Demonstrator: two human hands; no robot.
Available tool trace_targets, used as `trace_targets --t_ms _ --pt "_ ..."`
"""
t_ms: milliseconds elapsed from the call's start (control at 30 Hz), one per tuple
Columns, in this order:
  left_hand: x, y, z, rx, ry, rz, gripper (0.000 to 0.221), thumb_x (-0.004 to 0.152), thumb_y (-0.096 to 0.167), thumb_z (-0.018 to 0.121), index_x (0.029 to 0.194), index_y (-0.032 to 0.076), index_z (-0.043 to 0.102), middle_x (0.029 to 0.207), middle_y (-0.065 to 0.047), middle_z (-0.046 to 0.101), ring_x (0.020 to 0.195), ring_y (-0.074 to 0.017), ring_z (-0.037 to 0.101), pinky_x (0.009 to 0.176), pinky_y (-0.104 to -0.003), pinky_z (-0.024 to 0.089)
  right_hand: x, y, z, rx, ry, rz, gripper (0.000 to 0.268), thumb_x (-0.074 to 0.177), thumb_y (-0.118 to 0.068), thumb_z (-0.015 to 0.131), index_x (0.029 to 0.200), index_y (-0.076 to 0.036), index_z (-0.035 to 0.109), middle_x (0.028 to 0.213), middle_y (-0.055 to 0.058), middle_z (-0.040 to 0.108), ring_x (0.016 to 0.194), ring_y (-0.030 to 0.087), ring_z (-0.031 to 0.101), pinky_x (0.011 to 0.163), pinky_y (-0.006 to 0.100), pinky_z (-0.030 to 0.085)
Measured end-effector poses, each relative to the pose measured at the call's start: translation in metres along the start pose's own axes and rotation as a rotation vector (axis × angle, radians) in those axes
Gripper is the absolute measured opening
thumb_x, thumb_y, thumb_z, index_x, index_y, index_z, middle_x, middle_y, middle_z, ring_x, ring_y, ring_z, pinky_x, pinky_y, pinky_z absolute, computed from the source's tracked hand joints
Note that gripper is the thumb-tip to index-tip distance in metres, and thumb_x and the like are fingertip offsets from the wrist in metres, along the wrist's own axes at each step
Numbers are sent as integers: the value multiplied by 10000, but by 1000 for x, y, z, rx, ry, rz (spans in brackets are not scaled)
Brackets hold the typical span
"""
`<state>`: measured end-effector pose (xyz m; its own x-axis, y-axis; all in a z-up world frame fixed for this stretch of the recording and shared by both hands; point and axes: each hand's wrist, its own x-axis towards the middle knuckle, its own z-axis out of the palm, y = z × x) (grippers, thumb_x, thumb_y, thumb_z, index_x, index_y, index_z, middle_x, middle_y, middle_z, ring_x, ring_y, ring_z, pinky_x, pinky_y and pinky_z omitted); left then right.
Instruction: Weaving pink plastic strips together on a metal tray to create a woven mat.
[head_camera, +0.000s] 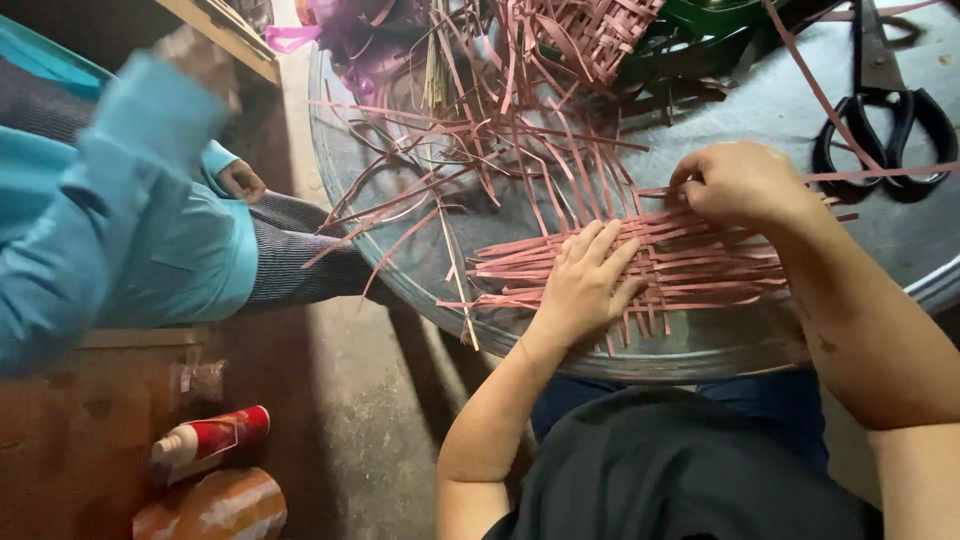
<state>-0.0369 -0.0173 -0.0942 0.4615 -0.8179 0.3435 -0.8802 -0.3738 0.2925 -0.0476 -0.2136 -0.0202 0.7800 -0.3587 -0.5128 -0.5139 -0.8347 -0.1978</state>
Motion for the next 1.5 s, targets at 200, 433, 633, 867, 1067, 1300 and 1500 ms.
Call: trace_targets --t_ms 200,433,633,867,1067,1300,1500 --pt "0 -2 0 -19 -9 3 394 809 352 503 1127 119 501 1215 -116 455 1146 -298 420 923 -422 354 0 -1 -2 69 -1 -123 350 745 -154 375 950 -227 650 887 18 666 845 234 587 731 359 433" --pt "-1 -5 2 -73 -25 0 393 783 284 548 1134 122 480 1232 -114 437 1159 -308 407 926 -446 355 3 -3 0 144 -29 -167 362 747 -132 379 973 -231 644 1000 27 630 885 227 562 747 360 419" --pt "0 -4 -1 -86 -82 14 525 692 209 607 1181 117 437 1263 -130 401 1196 -330 359 963 -469 325 15 9 6 173 -36 -220 363 689 -139 400 929 -225 659 983 19 640 889 223 582 779 346 414" --pt "-2 -7 -1 -85 -144 1 664 591 217 633 1211 125 411 1300 -131 367 1227 -328 320 967 -471 293 4 6 4 102 28 -161 298 756 -271 418 952 -244 641 1020 -19 621 946 224 556 754 372 417" --pt "-3 -8 1 -64 -91 18 425 766 180 501 1181 132 428 1274 -120 391 1184 -311 365 947 -435 320 -8 9 14 186 458 -396 199 754 -204 498 812 -136 676 823 35 650 717 199 594 570 330 461" --pt "-3 -6 10 121 -3 -16 334 765 279 539 1096 238 513 1190 -34 466 1151 -219 424 910 -343 355 24 11 46 -18 398 -261 225 778 -360 452 824 -266 651 765 -13 630 823 214 620 728 360 468" --pt "-1 -3 11 108 29 -26 378 727 330 572 1089 236 514 1178 -43 481 1143 -223 441 911 -360 366 38 10 60 -23 492 -259 208 764 -365 498 871 -249 633 769 21 600 818 246 611 695 391 476"
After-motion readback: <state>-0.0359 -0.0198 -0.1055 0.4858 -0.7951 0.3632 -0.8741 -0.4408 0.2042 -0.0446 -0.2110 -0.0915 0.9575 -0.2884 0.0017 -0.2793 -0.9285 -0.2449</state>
